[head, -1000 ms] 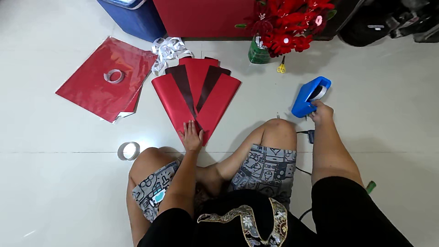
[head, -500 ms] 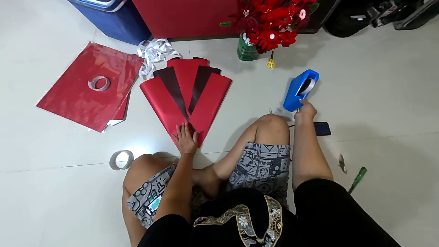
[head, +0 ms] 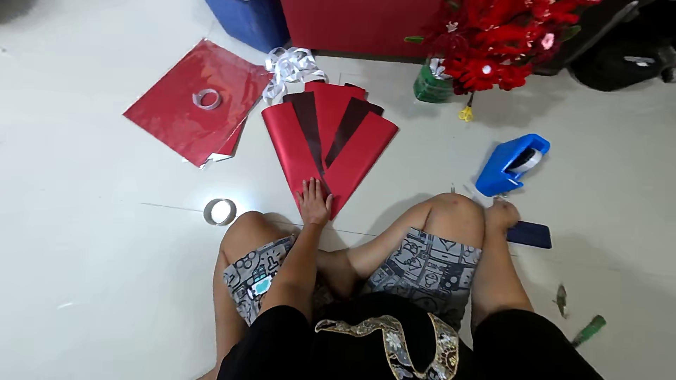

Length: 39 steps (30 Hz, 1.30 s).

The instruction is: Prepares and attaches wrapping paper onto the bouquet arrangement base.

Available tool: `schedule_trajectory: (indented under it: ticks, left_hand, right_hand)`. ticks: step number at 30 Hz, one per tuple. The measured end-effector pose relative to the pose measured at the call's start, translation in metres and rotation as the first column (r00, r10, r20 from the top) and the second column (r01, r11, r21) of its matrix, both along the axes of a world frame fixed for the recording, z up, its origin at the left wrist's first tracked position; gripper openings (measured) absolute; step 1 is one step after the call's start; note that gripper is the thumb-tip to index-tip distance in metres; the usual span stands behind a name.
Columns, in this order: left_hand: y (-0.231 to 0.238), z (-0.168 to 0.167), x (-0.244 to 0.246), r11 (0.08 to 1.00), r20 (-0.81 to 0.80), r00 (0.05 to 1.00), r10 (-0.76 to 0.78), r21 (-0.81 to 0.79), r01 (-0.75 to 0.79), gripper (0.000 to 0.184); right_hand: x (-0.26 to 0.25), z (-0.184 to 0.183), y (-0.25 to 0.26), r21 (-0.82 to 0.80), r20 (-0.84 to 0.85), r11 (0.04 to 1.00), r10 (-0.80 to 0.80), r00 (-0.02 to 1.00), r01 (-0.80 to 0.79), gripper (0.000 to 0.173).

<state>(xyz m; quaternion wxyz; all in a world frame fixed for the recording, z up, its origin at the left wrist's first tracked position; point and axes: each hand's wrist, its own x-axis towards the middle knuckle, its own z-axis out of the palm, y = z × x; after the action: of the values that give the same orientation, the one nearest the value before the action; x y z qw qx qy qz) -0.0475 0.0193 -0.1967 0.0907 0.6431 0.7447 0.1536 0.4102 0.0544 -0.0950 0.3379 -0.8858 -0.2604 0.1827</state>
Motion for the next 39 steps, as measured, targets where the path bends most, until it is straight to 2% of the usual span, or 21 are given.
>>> schedule_trajectory:
  ticks: [3, 5, 8, 9, 12, 14, 15, 17, 19, 22, 25, 28, 33, 36, 39]
  left_hand:
    - [0.002, 0.002, 0.001, 0.999, 0.025, 1.0, -0.001, -0.038, 0.002, 0.07]
    - [0.003, 0.001, 0.001, 0.999, 0.03, 1.0, -0.004, -0.043, 0.006, 0.07]
    - [0.003, 0.001, 0.0, 0.998, 0.051, 0.999, 0.002, -0.064, 0.001, 0.071]
    - [0.003, 0.001, 0.0, 0.999, 0.063, 0.998, 0.011, -0.053, -0.007, 0.072]
    - [0.002, -0.002, 0.001, 0.999, 0.103, 0.994, 0.037, 0.015, -0.039, 0.075]
    - [0.001, -0.003, 0.001, 0.997, 0.116, 0.992, 0.053, 0.041, -0.058, 0.072]
    - [0.002, -0.004, 0.002, 0.996, 0.116, 0.992, 0.058, 0.059, -0.065, 0.071]
    - [0.002, -0.004, 0.002, 0.995, 0.115, 0.991, 0.07, 0.061, -0.078, 0.07]
    - [0.002, -0.004, 0.002, 0.995, 0.132, 0.988, 0.081, 0.047, -0.088, 0.069]
    - [0.002, -0.002, 0.002, 0.995, 0.149, 0.986, 0.081, 0.053, -0.09, 0.068]
    - [0.003, -0.001, 0.002, 0.996, 0.148, 0.986, 0.078, 0.036, -0.084, 0.068]
    - [0.002, -0.002, 0.003, 0.996, 0.133, 0.988, 0.073, 0.05, -0.08, 0.068]
    - [0.003, -0.003, 0.004, 0.996, 0.13, 0.989, 0.076, 0.046, -0.082, 0.069]
    - [0.003, -0.001, 0.004, 0.996, 0.121, 0.99, 0.073, 0.04, -0.079, 0.068]
    - [0.002, -0.001, 0.004, 0.995, 0.111, 0.992, 0.064, 0.067, -0.071, 0.065]
  right_hand:
    - [-0.012, 0.028, 0.027, 0.303, -0.027, 0.94, 0.171, 0.985, -0.155, 0.034]
    - [-0.04, 0.055, 0.054, 0.348, -0.042, 0.886, 0.341, 0.939, -0.307, 0.035]
    - [-0.116, 0.08, 0.09, 0.3, -0.062, 0.739, 0.646, 0.761, -0.603, 0.041]
    - [-0.15, 0.081, 0.101, 0.284, -0.075, 0.675, 0.723, 0.686, -0.681, 0.05]
    - [-0.252, 0.062, 0.113, 0.186, -0.143, 0.393, 0.917, 0.372, -0.9, 0.067]
    - [-0.307, 0.044, 0.113, 0.051, -0.202, 0.185, 0.964, 0.171, -0.982, 0.065]
    - [-0.329, 0.035, 0.114, -0.021, -0.238, 0.099, 0.966, 0.101, -0.995, 0.063]
    - [-0.36, 0.016, 0.116, -0.132, -0.294, -0.032, 0.956, 0.009, -0.991, 0.059]
    - [-0.378, -0.001, 0.119, -0.227, -0.302, -0.108, 0.953, -0.036, -0.968, 0.056]
    - [-0.391, -0.003, 0.125, -0.353, -0.306, -0.181, 0.95, -0.07, -0.918, 0.055]
    - [-0.398, -0.003, 0.129, -0.423, -0.308, -0.198, 0.949, -0.065, -0.884, 0.053]
    - [-0.401, -0.005, 0.131, -0.426, -0.322, -0.204, 0.945, -0.063, -0.882, 0.053]
    - [-0.404, 0.004, 0.134, -0.306, -0.375, -0.248, 0.919, -0.123, -0.919, 0.054]
    - [-0.403, 0.002, 0.134, -0.378, -0.336, -0.25, 0.934, -0.119, -0.892, 0.052]
    - [-0.402, 0.004, 0.132, -0.469, -0.294, -0.209, 0.953, -0.072, -0.858, 0.058]
